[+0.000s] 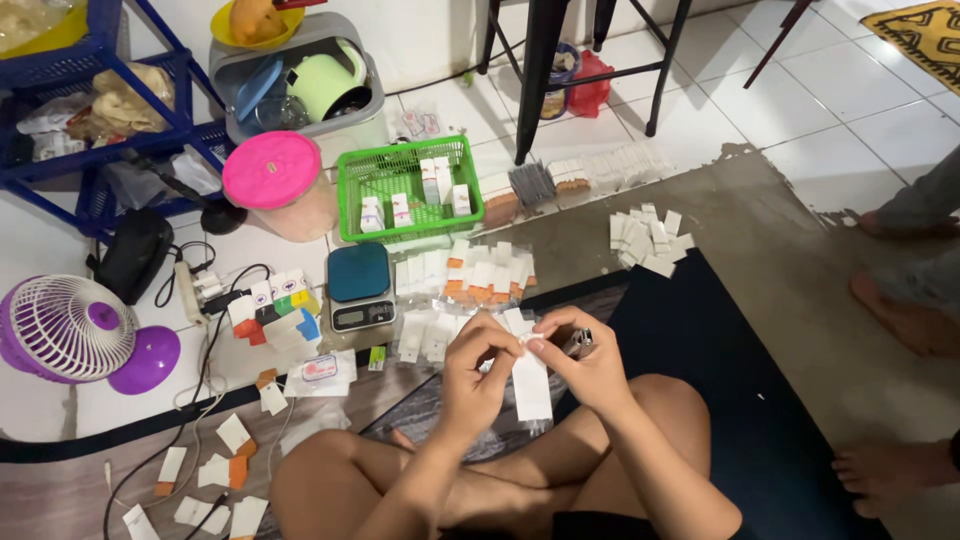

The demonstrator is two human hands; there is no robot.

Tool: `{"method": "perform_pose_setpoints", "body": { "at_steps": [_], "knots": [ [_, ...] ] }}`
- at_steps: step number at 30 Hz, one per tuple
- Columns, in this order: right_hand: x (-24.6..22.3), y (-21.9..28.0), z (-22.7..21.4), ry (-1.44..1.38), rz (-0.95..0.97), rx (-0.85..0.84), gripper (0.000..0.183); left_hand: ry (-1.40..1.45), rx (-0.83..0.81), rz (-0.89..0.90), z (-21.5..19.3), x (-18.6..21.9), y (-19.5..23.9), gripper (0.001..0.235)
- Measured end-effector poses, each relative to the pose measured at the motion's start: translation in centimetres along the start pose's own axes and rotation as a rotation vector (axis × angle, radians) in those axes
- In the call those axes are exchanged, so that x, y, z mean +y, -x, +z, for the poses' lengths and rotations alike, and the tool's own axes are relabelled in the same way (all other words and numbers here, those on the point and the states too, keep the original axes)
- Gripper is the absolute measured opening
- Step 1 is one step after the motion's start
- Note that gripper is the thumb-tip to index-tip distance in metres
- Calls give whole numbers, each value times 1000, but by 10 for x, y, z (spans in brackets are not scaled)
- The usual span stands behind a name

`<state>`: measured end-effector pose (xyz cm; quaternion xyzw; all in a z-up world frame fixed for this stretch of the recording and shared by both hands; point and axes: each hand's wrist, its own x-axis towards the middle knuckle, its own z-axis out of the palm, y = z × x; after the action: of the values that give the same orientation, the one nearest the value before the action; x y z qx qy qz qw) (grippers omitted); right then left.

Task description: The person sits on a mat and repeatedly folds small white rectangular paper pieces in half using both hands. The folded pieces are placed into a growing pile on the floor. The person continues this repetitive folding action throughout the clip.

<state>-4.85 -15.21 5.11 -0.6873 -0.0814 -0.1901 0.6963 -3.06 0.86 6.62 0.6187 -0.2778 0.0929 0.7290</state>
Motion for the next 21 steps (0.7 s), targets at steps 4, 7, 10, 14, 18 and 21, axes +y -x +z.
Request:
{"method": "perform_pose_setpoints", "body": {
  "at_steps": [4,7,10,14,18,21],
  "knots": [
    [9,4,9,2,2,142,21,200,285,-274,11,-32,23,10],
    [5,3,13,8,-14,166,20,261,364,-423,11,-38,28,17],
    [3,2,14,23,-45,171,17,169,295,-450,12,-24,24,15],
    [5,5,15,-19,-62,203,16,71,371,-479,16,-26,27,7],
    [1,3,21,-12,-115,215,15,184,434,-554,17,-46,36,5],
    [11,4,16,-86,-33,235,18,240,471,-570,17,-53,37,7]
  ]
}}
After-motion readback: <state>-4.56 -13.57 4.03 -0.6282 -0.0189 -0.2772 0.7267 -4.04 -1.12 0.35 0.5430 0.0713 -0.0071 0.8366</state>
